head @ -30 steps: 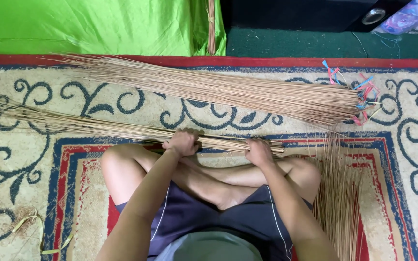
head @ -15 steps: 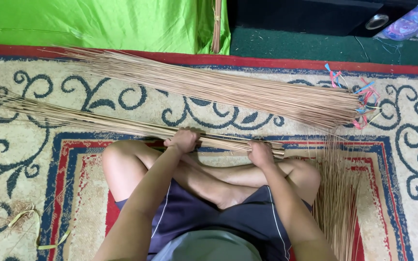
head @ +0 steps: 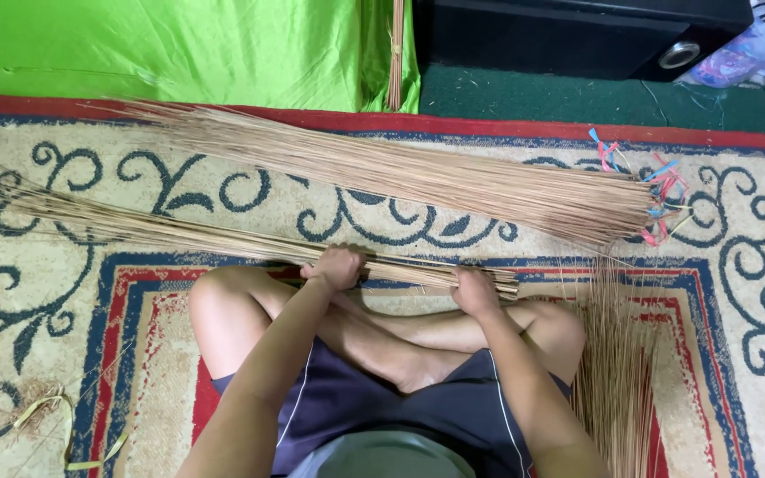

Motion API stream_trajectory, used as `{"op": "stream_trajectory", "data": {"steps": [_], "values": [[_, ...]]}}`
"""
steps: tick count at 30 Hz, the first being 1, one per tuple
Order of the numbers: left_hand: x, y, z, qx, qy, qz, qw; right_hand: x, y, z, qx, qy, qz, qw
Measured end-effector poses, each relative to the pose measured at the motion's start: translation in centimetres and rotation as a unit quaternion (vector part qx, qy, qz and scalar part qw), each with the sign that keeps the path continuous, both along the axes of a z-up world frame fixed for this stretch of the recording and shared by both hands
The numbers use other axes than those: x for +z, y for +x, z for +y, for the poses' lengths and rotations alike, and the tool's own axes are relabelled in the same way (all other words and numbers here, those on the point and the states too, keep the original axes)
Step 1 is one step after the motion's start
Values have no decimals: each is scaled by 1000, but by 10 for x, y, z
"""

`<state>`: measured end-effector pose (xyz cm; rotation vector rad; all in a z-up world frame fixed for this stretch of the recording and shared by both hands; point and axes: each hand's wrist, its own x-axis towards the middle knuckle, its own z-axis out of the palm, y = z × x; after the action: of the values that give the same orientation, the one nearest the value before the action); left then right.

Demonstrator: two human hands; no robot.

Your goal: Gathering and aligning thin wooden sticks into a bundle and tying them together to create a broom.

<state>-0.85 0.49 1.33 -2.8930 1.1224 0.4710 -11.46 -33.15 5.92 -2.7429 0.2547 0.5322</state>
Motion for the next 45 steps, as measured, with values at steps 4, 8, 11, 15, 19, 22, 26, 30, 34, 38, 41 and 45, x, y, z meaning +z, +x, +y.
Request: {"op": "stream_trajectory", "data": {"steps": [4,8,11,15,19,22,26,30,34,38,41,45], "values": [[12,9,-9,15,-24,16,999,32,2,8,-1,17,-4,1000],[7,0,-8,21,-20,12,1000,52,-11,20,39,-41,-62,996],[68,-8,-16,12,-34,-12,999,48,-9,17,33,-44,-69,996],[32,2,-18,11,-59,-52,997,48,-7,15,22,-44,-45,998],[55,-6,-18,18,-74,-36,996,43,-10,15,22,-37,-42,998],[63,-7,-18,26,-56,-5,998,28,-10,9,30,-45,-52,997],[47,-1,-18,13,-52,-6,999,14,-6,2,-7,-26,15,1000],[37,-3,-18,6,-36,-13,999,17,-4,8,-28,-27,62,997],[122,-13,-10,1,13,18,1000,7,0,6,-33,-12,59,998],[140,-22,-6,7,2,15,1000,8,0,7,-32,-3,69,997],[153,-20,-7,-1,21,14,1000,11,-2,7,-34,1,61,998],[135,-21,-5,4,20,15,1000,15,-5,8,-21,3,47,999]]}}
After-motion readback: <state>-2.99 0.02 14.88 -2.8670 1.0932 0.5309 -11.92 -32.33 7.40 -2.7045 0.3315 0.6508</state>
